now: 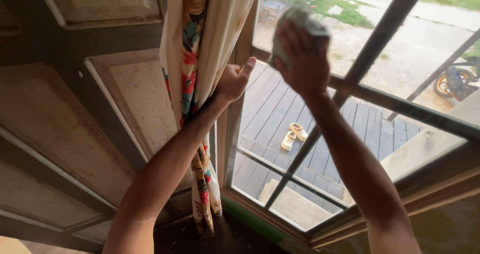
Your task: The person cleans a window and its frame using a spray bottle and a cloth. They repeatedly spray the glass and wipe it down, moving from the lower sections to the upper panes and the surrounding frame.
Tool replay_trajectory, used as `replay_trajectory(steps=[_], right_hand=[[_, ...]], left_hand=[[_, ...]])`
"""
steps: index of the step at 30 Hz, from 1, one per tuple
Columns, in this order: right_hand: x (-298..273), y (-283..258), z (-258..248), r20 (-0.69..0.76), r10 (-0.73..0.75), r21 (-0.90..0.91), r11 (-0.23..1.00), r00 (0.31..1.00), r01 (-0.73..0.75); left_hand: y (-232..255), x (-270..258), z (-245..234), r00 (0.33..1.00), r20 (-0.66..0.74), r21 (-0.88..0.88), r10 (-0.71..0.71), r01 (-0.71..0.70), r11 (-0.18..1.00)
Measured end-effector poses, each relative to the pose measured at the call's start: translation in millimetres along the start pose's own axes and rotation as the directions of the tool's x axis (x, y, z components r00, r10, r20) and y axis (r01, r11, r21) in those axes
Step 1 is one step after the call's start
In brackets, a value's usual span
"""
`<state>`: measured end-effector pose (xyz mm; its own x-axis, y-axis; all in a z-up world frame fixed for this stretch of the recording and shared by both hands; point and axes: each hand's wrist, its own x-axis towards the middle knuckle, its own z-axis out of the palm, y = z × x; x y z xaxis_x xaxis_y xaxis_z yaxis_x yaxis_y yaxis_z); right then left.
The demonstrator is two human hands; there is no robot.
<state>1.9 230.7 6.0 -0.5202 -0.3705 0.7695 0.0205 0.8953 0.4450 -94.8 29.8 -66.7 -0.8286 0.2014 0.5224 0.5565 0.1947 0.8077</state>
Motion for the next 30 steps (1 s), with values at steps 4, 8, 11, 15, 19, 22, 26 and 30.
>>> replay_trajectory(steps=[4,8,11,15,19,22,26,30], right_hand=[[-27,36,-18,-0.213,0.122,-0.184,0.969,0.969,-0.163],[-75,24,0,-0.242,0.4,-0.141,0.887,0.884,-0.44],[-108,-9,24,-0.242,0.515,-0.094,0.831,0.822,-0.548],[-114,-38,55,-0.219,0.53,-0.082,0.826,0.819,-0.557],[-84,-54,76,-0.201,0.423,-0.08,0.892,0.884,-0.445],[-55,-69,87,-0.118,0.252,-0.206,0.94,0.96,-0.272],[-43,-85,91,-0.118,0.014,-0.329,0.943,0.993,-0.052],[-66,-77,77,0.038,-0.191,-0.198,0.961,0.981,0.195]], left_hand=[[26,-8,5,1.0,0.011,0.052,0.024,-0.024,0.998],[34,-17,0,0.997,0.07,0.082,-0.039,0.033,0.996],[33,-20,-2,0.994,0.082,0.097,-0.07,0.062,0.993],[26,-25,-7,0.999,0.025,0.09,-0.045,0.043,0.995],[17,-24,-9,0.999,0.016,0.04,-0.049,0.048,0.998],[10,-22,-7,0.999,-0.01,0.045,-0.038,0.039,0.998],[2,-30,-7,0.998,-0.053,0.083,-0.041,0.046,0.995],[-8,-40,-2,0.996,-0.074,0.076,-0.052,0.058,0.995]])
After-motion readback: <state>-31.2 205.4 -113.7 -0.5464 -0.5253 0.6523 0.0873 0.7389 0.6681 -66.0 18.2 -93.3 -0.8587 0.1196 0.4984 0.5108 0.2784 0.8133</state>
